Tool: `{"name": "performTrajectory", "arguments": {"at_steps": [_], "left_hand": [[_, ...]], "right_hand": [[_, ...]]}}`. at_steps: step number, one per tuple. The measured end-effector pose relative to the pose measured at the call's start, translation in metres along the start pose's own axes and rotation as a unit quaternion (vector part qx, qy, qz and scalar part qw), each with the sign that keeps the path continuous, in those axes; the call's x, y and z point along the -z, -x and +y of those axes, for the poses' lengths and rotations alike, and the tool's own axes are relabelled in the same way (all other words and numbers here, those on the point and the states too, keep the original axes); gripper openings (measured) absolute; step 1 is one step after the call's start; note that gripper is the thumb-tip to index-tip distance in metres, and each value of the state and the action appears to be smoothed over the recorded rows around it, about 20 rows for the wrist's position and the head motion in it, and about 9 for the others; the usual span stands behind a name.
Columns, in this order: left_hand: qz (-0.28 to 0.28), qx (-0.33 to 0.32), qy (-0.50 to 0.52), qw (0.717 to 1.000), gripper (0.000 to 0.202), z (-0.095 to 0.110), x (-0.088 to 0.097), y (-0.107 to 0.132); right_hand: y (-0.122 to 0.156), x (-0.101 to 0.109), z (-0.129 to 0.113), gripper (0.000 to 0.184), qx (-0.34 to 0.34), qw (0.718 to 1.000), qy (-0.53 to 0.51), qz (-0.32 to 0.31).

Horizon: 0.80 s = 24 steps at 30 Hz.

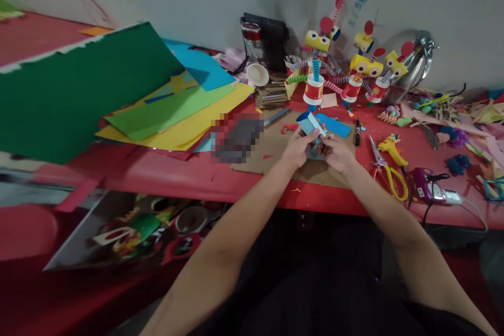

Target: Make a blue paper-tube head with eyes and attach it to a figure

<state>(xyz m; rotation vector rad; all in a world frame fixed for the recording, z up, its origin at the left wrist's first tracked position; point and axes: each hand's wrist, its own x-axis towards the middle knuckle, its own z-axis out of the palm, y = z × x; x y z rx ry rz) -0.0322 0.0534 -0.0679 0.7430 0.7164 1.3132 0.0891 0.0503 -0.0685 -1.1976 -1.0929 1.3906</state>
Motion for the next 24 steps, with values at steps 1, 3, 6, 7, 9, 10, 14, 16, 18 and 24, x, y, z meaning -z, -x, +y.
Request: {"name": "performTrajectory", "arguments": {"at_steps": [1,3,6,7,9,10,14,16,18,24], "left_hand": [[-0.001,0.011,0.004,1.0,0.049,0.003,0.001,0.001],[-0.005,0.024,0.008,1.0,0.047,0.01,0.006,0.004],[-0.023,0.035,-0.001,0.999,0.044,0.018,0.013,0.006],[-0.033,0.042,-0.013,0.998,0.044,0.02,0.015,0.007],[-0.056,0.06,-0.046,0.996,0.048,0.021,0.018,0.007],[-0.068,0.065,-0.062,0.994,0.051,0.021,0.019,0.006],[-0.104,0.053,-0.108,0.987,0.061,0.019,0.022,0.003],[-0.11,0.031,-0.125,0.986,0.065,0.019,0.024,0.002],[-0.11,0.004,-0.144,0.983,0.065,0.02,0.025,0.002],[-0.099,-0.018,-0.157,0.982,0.052,0.024,0.026,0.002]], "right_hand": [[0.004,-0.003,0.001,0.044,-0.002,1.0,0.006,-0.001],[0.011,-0.004,0.003,0.046,0.002,1.0,0.015,0.009],[0.018,0.002,0.0,0.046,0.036,0.998,0.023,0.042],[0.02,0.004,-0.003,0.046,0.054,0.997,0.026,0.052],[0.021,0.01,-0.01,0.049,0.101,0.992,0.044,0.055],[0.021,0.012,-0.013,0.05,0.126,0.989,0.059,0.045],[0.015,0.017,-0.02,0.048,0.182,0.976,0.117,-0.019],[0.012,0.019,-0.016,0.042,0.176,0.977,0.122,-0.021],[0.01,0.021,-0.011,0.037,0.172,0.978,0.118,0.002],[0.01,0.019,-0.006,0.027,0.203,0.971,0.122,0.043]]}}
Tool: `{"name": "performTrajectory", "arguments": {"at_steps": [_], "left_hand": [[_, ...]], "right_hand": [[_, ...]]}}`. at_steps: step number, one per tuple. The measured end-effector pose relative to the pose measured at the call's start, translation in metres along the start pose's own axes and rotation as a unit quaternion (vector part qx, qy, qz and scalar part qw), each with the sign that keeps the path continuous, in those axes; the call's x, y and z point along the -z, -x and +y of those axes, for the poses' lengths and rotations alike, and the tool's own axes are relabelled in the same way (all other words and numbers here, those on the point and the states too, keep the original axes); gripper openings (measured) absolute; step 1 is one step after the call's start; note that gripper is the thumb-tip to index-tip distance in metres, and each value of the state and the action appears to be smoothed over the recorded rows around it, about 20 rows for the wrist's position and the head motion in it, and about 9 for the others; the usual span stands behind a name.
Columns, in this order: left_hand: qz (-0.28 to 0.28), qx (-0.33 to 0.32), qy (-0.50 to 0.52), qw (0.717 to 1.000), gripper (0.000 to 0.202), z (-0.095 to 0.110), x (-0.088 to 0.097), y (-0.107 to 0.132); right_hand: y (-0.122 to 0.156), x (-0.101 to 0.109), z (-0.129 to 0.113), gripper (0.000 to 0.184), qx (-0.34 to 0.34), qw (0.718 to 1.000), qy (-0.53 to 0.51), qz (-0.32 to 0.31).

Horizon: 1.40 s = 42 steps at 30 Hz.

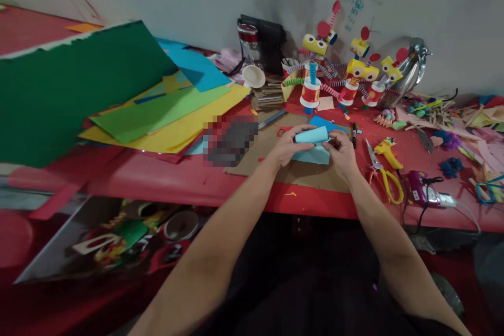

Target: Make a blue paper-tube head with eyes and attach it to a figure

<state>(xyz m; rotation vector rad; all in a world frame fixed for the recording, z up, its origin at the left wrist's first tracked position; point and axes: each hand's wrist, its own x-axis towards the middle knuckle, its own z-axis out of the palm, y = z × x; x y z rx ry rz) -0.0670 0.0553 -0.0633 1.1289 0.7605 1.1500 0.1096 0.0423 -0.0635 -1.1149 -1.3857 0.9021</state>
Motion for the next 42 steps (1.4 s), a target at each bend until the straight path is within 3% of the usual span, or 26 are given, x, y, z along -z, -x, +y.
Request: {"name": "performTrajectory", "arguments": {"at_steps": [3,7,14,19,26,31,34,38,42], "left_hand": [[-0.003,0.004,-0.007,1.0,0.05,0.0,-0.001,0.0],[-0.002,-0.004,-0.017,1.0,0.047,-0.002,-0.002,-0.003],[-0.009,-0.008,-0.026,1.0,0.047,-0.006,-0.003,-0.006],[0.075,-0.072,-0.027,0.994,0.058,-0.01,-0.002,-0.009],[0.103,-0.078,-0.119,0.985,0.028,-0.014,0.002,-0.01],[0.172,-0.118,-0.157,0.965,0.027,-0.012,0.002,-0.01],[0.19,-0.086,-0.096,0.973,0.022,-0.014,0.004,-0.011],[0.163,-0.032,-0.051,0.985,0.027,-0.02,0.006,-0.013],[0.153,-0.014,-0.01,0.988,0.027,-0.022,0.004,-0.017]], "right_hand": [[0.003,-0.004,-0.002,0.022,0.004,1.0,-0.018,-0.007],[0.007,-0.01,-0.003,0.03,-0.048,0.995,-0.088,-0.027],[0.006,-0.013,-0.002,0.023,-0.058,0.994,-0.088,0.005],[0.006,-0.012,-0.002,0.025,-0.054,0.993,-0.094,0.056],[0.007,-0.01,0.0,0.025,-0.06,0.991,-0.114,0.047],[0.006,-0.008,0.006,0.033,-0.055,0.992,-0.102,0.054],[0.005,-0.005,0.008,0.039,-0.044,0.992,-0.075,0.086],[0.004,-0.002,0.01,0.028,-0.045,0.992,-0.051,0.107],[0.003,0.0,0.014,0.039,-0.057,0.992,-0.03,0.105]]}}
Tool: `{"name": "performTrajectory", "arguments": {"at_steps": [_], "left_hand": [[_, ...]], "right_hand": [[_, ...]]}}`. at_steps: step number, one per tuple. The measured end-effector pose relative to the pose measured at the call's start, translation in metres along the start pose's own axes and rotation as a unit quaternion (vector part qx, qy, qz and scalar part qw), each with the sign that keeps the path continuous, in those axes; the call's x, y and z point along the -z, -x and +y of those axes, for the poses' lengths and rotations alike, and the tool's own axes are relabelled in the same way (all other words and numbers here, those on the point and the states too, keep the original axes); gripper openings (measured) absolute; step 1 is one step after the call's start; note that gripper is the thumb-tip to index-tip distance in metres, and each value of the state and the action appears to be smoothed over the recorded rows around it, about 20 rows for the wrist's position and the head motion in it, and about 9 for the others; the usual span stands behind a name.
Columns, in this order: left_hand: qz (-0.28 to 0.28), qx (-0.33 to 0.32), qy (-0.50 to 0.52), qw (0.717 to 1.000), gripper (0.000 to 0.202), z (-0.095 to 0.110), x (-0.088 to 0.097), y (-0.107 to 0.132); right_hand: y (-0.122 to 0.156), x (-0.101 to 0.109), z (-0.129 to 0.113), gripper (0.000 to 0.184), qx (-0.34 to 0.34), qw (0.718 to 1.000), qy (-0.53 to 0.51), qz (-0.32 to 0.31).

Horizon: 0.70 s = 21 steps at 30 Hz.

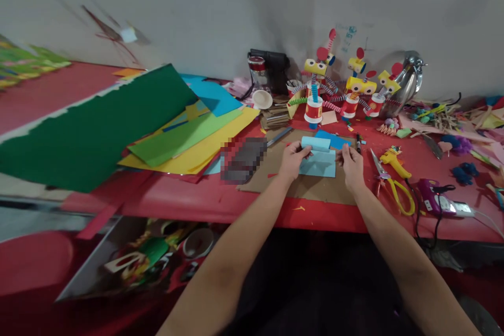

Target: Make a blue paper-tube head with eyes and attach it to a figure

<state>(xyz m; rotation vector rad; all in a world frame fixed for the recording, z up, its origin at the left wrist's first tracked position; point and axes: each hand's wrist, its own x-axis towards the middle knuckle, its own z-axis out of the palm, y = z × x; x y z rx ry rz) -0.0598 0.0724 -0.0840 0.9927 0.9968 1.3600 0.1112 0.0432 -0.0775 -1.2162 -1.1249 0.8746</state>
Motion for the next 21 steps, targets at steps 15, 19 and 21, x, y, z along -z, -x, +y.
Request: {"name": "performTrajectory", "arguments": {"at_steps": [15,19,21], "left_hand": [[-0.01,0.043,0.002,0.999,0.035,-0.0029,-0.0048,0.0038],[0.001,0.039,-0.012,0.999,0.032,-0.0045,-0.0046,0.0037],[0.003,0.037,-0.015,0.999,0.03,-0.0049,-0.0044,0.004]], "right_hand": [[0.0009,-0.0066,0.0072,0.031,0.019,0.999,0.033,-0.03],[0.0018,-0.0062,0.0074,0.029,0.012,0.999,0.028,-0.035],[0.0023,-0.0066,0.0058,0.028,0.016,0.999,0.025,-0.037]]}}
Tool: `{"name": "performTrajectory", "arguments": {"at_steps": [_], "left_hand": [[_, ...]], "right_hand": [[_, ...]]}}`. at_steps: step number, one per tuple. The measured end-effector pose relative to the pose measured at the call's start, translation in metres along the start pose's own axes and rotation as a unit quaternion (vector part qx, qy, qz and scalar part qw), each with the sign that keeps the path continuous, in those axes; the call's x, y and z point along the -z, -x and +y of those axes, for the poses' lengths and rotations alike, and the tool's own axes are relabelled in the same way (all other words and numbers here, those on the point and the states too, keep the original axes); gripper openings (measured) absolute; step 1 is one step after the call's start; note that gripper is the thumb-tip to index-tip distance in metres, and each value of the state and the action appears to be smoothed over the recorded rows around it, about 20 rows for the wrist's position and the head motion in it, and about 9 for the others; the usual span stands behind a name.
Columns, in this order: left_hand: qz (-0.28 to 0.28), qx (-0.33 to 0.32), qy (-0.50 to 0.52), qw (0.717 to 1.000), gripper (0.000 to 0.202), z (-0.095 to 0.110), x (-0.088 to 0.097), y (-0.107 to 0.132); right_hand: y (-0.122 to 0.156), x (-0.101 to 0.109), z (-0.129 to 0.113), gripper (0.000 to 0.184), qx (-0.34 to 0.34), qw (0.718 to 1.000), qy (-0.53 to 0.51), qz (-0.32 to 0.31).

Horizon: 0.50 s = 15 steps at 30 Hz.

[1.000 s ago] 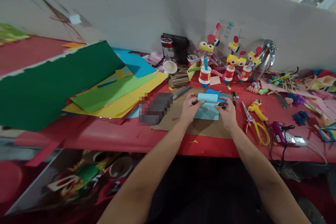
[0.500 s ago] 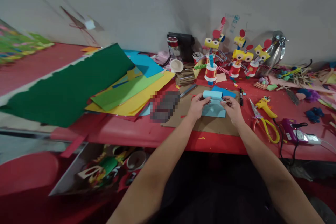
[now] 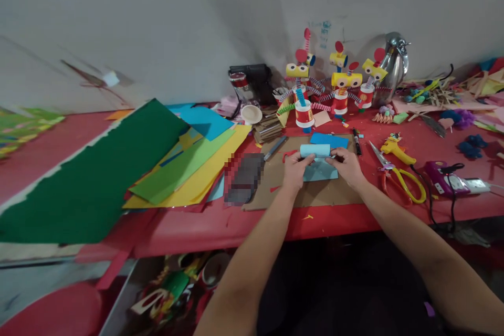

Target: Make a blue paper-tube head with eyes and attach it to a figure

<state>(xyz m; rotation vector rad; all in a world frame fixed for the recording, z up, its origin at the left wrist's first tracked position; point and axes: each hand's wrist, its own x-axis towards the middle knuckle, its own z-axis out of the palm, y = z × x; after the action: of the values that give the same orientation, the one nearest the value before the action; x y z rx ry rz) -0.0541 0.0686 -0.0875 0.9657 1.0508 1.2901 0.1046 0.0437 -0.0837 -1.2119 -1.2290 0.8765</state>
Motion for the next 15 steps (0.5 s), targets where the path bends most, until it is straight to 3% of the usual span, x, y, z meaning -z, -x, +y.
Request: {"name": "performTrajectory", "arguments": {"at_steps": [8,13,15], "left_hand": [[-0.034,0.005,0.043,0.998,0.038,0.0041,-0.0027,0.003],[-0.042,-0.002,0.085,0.995,0.046,0.0067,-0.0047,0.0045],[-0.039,-0.009,0.087,0.995,0.046,0.0067,-0.0049,0.0054]], "right_hand": [[0.0007,0.0005,-0.0007,0.028,-0.01,0.999,-0.017,0.028],[0.0004,0.0022,0.0003,0.04,-0.021,0.997,-0.032,0.062],[0.0009,0.0027,-0.0011,0.033,-0.032,0.997,-0.042,0.061]]}}
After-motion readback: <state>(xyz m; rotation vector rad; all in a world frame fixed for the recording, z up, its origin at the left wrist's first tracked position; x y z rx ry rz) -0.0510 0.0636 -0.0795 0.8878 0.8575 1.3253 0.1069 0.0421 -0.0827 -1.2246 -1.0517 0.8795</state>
